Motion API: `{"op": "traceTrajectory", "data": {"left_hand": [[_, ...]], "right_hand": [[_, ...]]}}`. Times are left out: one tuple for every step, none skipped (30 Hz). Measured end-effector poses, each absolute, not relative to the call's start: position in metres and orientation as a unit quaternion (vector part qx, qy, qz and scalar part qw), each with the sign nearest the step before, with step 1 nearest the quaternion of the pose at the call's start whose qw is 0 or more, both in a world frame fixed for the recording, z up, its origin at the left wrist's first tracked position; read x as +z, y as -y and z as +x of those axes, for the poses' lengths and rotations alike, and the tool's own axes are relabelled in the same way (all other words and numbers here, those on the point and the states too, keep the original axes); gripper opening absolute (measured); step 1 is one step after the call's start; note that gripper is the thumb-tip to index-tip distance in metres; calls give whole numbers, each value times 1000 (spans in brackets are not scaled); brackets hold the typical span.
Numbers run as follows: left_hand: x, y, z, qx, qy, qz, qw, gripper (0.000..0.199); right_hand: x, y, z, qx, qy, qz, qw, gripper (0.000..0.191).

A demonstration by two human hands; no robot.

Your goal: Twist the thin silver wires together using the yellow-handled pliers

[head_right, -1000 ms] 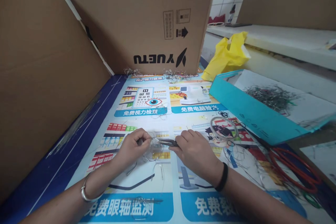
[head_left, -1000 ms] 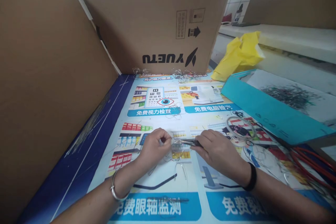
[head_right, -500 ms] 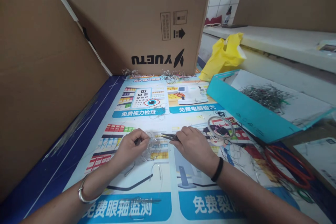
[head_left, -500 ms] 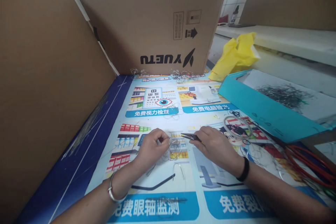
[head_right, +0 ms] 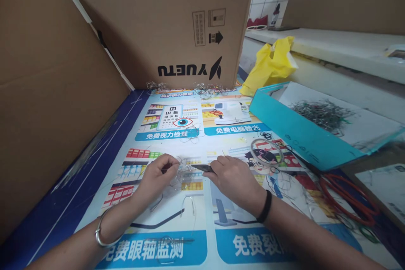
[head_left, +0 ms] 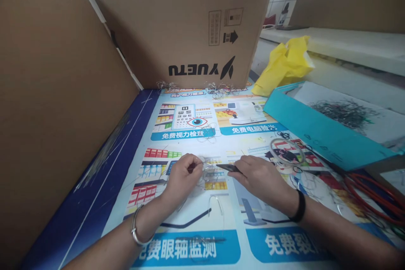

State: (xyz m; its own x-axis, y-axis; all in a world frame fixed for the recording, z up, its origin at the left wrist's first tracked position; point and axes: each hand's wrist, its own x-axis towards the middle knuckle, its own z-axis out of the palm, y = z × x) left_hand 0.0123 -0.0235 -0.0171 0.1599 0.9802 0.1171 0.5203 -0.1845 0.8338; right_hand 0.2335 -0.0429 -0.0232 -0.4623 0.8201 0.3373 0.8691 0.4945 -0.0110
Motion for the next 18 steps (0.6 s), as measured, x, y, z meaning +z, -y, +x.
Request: {"op": "traceTrajectory", "data": {"left_hand": [[-18, 23, 12, 350, -548, 685, 329, 10], [-19, 23, 12, 352, -548, 685, 327, 9], [-20, 23, 12, 355, -547, 685, 324, 9], [-21, 23, 12, 357, -546, 686, 322, 9], [-22, 23, 12, 360, -545, 686, 320, 9], [-22, 24, 12, 360, -545, 687, 317, 9], [-22, 24, 12, 358, -548, 686, 316, 9], [-22, 25, 12, 356, -551, 686, 316, 9], [-22, 25, 12, 358, -555, 682, 316, 9], [-21, 25, 13, 359, -556, 679, 317, 9], [-21, 25, 13, 361, -557, 677, 319, 9], [-20, 25, 13, 363, -556, 676, 320, 9], [-19, 26, 13, 363, -555, 676, 321, 9], [-19, 26, 13, 363, -555, 676, 321, 10], [-18, 26, 13, 362, -555, 676, 322, 10], [-18, 26, 14, 363, -554, 676, 323, 10], [-18, 26, 14, 364, -553, 676, 325, 9], [-17, 26, 14, 365, -553, 675, 326, 9]], "right_hand": [[-23, 43, 233, -80, 851, -497, 151, 28], [-23, 44, 233, -78, 851, -497, 152, 29], [-23, 44, 233, -77, 851, -496, 153, 29], [-23, 44, 233, -76, 852, -495, 154, 29], [-23, 44, 233, -75, 853, -493, 155, 29], [-23, 44, 233, -75, 854, -492, 155, 29], [-23, 45, 232, -76, 854, -490, 156, 29], [-23, 45, 232, -78, 855, -489, 157, 29], [-23, 45, 232, -81, 855, -488, 159, 29], [-23, 45, 232, -82, 855, -486, 161, 29], [-23, 45, 231, -82, 855, -485, 162, 29], [-23, 46, 231, -80, 856, -484, 162, 28], [-22, 46, 230, -77, 857, -484, 160, 28], [-22, 46, 229, -74, 857, -484, 159, 28], [-21, 47, 229, -72, 858, -484, 158, 29], [-21, 47, 228, -71, 858, -484, 159, 29], [-20, 47, 228, -72, 858, -483, 161, 30], [-20, 47, 228, -75, 857, -483, 163, 31]]}}
